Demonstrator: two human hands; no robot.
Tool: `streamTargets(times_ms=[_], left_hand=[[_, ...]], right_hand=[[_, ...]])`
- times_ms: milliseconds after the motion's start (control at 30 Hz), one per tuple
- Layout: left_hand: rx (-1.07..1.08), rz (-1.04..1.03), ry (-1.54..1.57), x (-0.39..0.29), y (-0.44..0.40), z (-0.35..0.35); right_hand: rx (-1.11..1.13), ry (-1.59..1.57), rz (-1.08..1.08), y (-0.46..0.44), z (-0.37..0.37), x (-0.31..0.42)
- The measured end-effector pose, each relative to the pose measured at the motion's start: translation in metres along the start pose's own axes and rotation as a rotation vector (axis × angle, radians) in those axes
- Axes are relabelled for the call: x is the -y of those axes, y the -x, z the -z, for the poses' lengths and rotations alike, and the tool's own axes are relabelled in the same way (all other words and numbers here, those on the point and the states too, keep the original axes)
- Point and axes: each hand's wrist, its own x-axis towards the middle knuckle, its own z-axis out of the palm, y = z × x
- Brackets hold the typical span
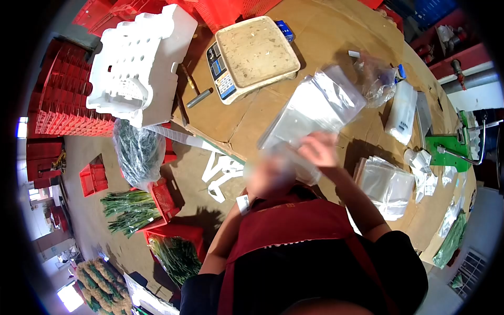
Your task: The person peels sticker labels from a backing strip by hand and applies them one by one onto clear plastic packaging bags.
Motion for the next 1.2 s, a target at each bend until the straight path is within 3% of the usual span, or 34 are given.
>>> streamTargets(times_ms=[33,67,100,167,267,300,367,467,500,533,600,633,700,767,800,867,900,933,967,1033,1067,1100,1167,1200], left_hand=[[0.147,-0.187,0.086,-0.027,0.003,0.009],[0.207,-0.214,0.065,-0.018,-0.002,0.011],[0.201,-0.215,0.062,-0.018,-0.002,0.013],[0.172,-0.107,0.18,-0.017,0.0,0.013],[0.153,-0.053,0.107,-0.024,0.004,0.023],[0.154,-0.071,0.035,-0.024,0.005,0.024],[0.142,-0.075,0.02,-0.013,0.006,0.021],[0.08,-0.006,0.078,-0.012,0.008,0.017],[0.057,-0.114,0.143,-0.009,0.007,0.015],[0.035,-0.225,0.209,-0.007,0.005,0.013],[0.09,-0.156,0.266,-0.006,0.004,0.014],[0.135,-0.083,0.318,-0.006,0.003,0.016],[0.154,-0.07,0.233,-0.008,0.005,0.019],[0.171,-0.064,0.147,-0.004,0.002,0.019],[0.101,-0.148,0.012,0.009,0.002,0.016],[0.025,-0.22,-0.124,0.045,0.004,0.008],[-0.038,-0.2,-0.123,0.046,0.003,0.005],[-0.061,-0.197,-0.121,0.047,0.001,0.004],[-0.085,-0.194,-0.119,0.048,-0.001,0.003],[0.222,-0.167,0.152,-0.033,0.007,0.016],[0.238,-0.193,0.157,-0.034,0.005,0.012],[0.24,-0.195,0.156,-0.034,0.004,0.011],[0.269,-0.14,0.067,-0.033,0.002,0.011],[0.223,-0.141,0.112,-0.035,0.003,0.01]], right_hand=[[0.241,-0.447,-0.109,0.012,-0.028,-0.007],[0.218,-0.351,-0.006,0.025,-0.046,-0.006],[0.346,-0.528,-0.244,0.027,-0.052,-0.001],[0.27,-0.804,-0.498,0.032,-0.061,-0.007],[0.191,-0.765,-0.616,0.032,-0.065,-0.032],[0.118,-0.495,-0.39,0.027,-0.057,-0.04],[0.203,0.094,-0.478,0.021,-0.047,-0.052],[0.02,0.048,-0.352,0.029,-0.043,-0.047],[0.024,0.049,-0.354,0.034,-0.043,-0.044],[0.052,0.08,-0.116,0.039,-0.044,-0.043],[0.094,0.108,0.091,0.049,-0.048,-0.048],[0.094,0.11,0.094,0.048,-0.05,-0.052],[0.219,0.074,-0.112,0.047,-0.055,-0.06],[0.264,-0.144,-0.108,0.05,-0.055,-0.098],[-0.006,-0.362,-0.188,0.036,-0.036,-0.093],[-0.514,-0.22,-0.285,0.0,0.012,-0.078],[-0.743,0.154,-0.294,-0.008,0.026,-0.079],[-0.749,0.157,-0.297,-0.009,0.021,-0.071],[-0.74,-0.183,-0.229,-0.007,0.012,-0.058],[-0.415,-0.13,-0.041,0.006,0.0,-0.027],[-0.104,0.247,0.073,0.012,-0.005,-0.012],[0.184,-0.344,-0.033,0.016,-0.024,-0.013],[0.239,-0.436,-0.102,0.036,-0.055,-0.011],[0.303,-0.526,-0.301,0.035,-0.056,-0.006]])
